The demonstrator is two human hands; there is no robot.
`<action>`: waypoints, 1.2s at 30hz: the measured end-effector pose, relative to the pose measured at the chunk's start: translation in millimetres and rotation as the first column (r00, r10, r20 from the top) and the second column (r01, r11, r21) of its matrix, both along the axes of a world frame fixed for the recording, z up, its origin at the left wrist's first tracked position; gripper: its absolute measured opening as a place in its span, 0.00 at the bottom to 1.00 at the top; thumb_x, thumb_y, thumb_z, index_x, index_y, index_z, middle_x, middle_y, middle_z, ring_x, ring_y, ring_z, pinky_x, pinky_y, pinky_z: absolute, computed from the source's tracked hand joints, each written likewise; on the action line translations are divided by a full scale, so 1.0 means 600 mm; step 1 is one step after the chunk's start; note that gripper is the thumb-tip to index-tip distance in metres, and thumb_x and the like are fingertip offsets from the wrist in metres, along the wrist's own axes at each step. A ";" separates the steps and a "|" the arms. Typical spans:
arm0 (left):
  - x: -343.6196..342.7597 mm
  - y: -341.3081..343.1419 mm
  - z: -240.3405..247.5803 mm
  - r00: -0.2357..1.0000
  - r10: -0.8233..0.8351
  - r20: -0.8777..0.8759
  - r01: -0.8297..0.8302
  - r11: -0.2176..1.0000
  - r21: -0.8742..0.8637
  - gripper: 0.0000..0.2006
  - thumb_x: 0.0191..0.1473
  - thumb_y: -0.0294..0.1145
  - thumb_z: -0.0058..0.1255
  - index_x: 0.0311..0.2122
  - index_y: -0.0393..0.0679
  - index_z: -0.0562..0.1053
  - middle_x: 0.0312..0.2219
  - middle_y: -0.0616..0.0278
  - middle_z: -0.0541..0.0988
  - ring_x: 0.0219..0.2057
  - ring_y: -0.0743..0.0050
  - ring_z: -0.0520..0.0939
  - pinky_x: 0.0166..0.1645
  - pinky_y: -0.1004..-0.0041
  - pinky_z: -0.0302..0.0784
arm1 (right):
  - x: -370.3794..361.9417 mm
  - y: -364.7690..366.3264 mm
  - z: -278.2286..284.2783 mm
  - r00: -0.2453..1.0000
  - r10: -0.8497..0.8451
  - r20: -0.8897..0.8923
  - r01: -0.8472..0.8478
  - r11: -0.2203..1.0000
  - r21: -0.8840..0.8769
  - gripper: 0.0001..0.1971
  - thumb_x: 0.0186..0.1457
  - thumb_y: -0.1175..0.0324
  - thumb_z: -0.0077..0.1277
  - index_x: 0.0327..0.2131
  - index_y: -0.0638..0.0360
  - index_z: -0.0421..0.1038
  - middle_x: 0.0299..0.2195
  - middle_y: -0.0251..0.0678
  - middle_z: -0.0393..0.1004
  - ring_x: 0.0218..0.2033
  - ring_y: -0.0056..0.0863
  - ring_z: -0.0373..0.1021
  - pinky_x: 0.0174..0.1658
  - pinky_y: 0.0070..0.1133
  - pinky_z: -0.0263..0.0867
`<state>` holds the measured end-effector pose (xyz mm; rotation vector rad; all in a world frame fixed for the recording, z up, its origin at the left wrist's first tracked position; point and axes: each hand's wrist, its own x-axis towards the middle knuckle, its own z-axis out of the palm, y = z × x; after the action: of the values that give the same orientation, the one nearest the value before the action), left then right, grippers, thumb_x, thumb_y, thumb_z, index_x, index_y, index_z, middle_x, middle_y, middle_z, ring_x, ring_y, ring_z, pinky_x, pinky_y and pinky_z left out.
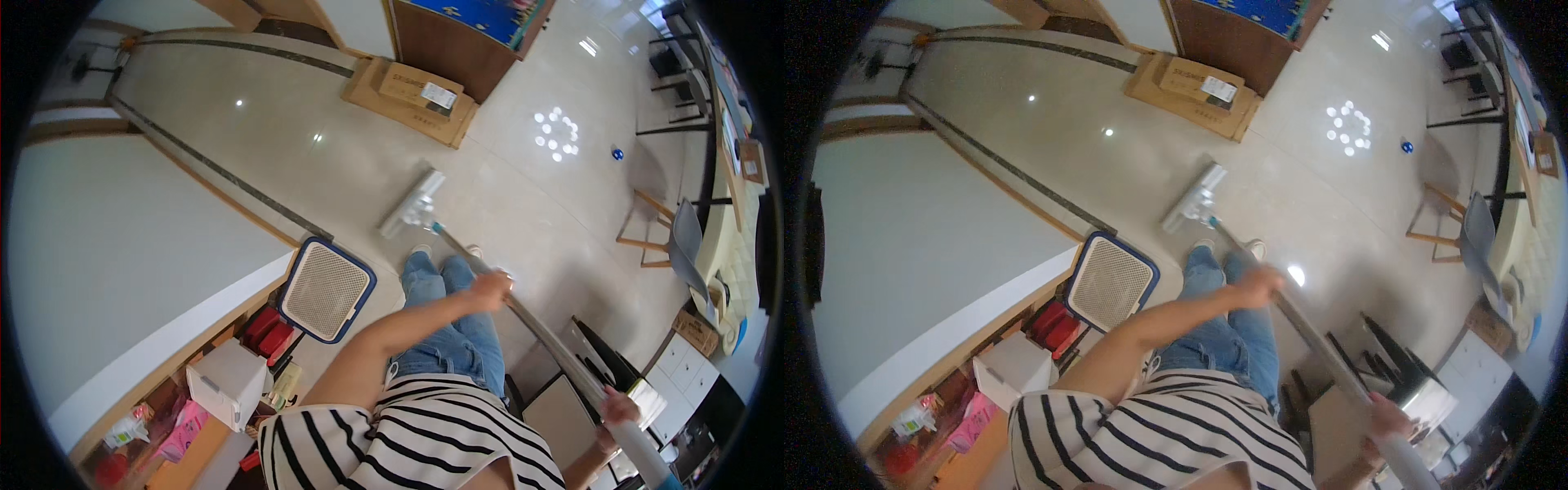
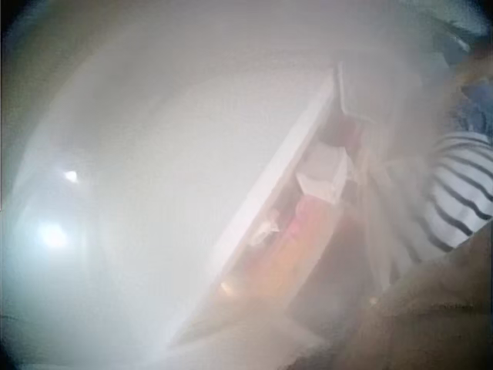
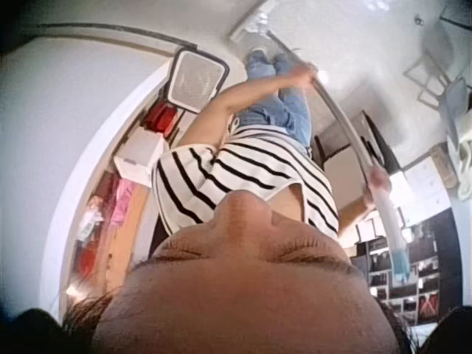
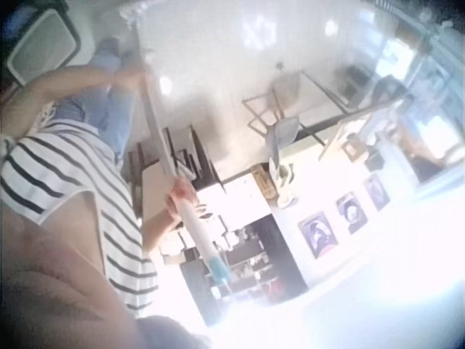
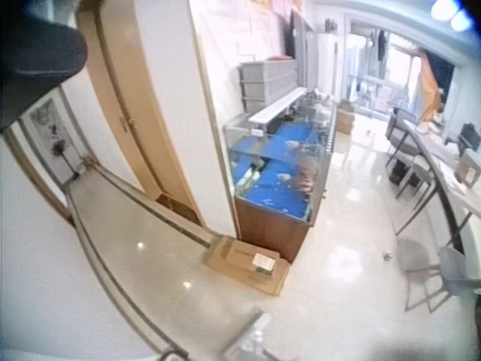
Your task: The person cleans the floor by mopping the hallway, opening a door to mop the bedroom floor, and then mopping the floor in the adjoining room using a mop.
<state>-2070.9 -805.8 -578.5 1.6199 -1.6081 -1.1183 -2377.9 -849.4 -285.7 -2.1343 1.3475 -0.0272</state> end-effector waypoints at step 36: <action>-0.525 -0.031 0.039 0.972 -0.122 -0.203 0.132 0.990 0.039 0.11 0.29 0.24 0.50 0.25 0.47 0.69 0.25 0.61 0.70 0.35 0.59 0.68 0.36 0.68 0.65 | -0.405 -0.004 0.048 0.777 0.271 0.568 -0.293 0.955 -0.055 0.15 0.25 0.71 0.54 0.13 0.55 0.54 0.12 0.32 0.59 0.17 0.28 0.60 0.37 0.32 0.59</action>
<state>-2385.7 -824.6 -555.0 1.4021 -1.5785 -1.3550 -2620.6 -852.0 -256.7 -2.0406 0.6625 -0.4822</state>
